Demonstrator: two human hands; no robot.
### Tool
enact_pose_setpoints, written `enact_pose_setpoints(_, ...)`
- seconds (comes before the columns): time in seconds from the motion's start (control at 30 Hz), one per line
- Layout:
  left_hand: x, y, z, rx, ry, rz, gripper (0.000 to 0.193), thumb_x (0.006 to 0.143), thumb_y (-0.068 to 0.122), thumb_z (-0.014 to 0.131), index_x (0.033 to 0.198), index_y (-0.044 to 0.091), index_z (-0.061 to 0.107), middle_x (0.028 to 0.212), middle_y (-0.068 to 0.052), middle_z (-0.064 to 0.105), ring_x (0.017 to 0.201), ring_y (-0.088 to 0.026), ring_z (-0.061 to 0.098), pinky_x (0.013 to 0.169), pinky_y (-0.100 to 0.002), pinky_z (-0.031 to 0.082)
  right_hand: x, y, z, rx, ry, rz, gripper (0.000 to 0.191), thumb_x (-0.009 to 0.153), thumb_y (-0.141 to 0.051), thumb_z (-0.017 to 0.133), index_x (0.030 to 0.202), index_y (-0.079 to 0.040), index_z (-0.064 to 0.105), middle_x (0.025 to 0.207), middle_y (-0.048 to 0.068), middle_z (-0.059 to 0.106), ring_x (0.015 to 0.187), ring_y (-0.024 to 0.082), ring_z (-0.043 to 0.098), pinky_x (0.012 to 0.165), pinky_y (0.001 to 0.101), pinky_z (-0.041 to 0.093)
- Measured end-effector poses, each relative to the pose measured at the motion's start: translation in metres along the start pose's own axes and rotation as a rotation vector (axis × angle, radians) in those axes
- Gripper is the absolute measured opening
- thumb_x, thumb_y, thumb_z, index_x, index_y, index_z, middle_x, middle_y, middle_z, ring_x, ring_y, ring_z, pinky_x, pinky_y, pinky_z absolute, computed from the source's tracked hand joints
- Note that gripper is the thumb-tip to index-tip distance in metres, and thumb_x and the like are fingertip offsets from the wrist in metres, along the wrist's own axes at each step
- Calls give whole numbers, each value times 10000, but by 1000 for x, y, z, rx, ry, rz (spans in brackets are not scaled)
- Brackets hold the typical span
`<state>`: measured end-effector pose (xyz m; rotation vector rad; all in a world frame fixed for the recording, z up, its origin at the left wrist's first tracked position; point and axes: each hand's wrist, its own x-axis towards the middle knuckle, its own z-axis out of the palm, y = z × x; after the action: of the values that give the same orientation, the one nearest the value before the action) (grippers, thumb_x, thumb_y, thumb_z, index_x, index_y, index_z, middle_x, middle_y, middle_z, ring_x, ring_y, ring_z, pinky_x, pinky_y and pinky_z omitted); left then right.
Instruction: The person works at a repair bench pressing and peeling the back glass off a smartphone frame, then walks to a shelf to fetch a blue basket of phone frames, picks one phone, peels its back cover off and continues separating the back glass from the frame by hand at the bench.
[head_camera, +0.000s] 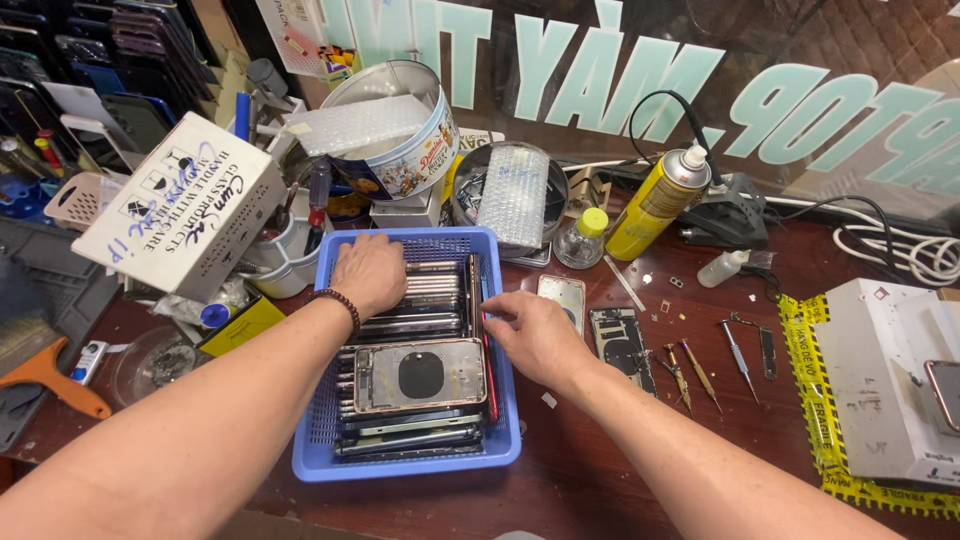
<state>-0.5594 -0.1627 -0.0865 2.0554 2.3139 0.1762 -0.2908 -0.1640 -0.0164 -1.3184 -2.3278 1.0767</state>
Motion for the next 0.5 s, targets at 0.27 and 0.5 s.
enact_pose_setpoints(0.27,1,-16,-6,-184,5,34,245,947,234,590,933,57,758,1004,-199,705,1018,-410,637,888,-543,494,5,3,-2,63,47,15,279,896,-235,682,1124,-93,757,1018,113,781,866,216,754,816,340,580)
enact_pose_setpoints(0.5,16,-32,-46,-487,224,-44,267,1001,219,560,988,3,717,987,-242,712,959,-428,673,860,-493,521,24,7,-1,133,176,-33,266,897,-189,687,1123,-69,759,1004,98,801,864,158,754,807,304,574)
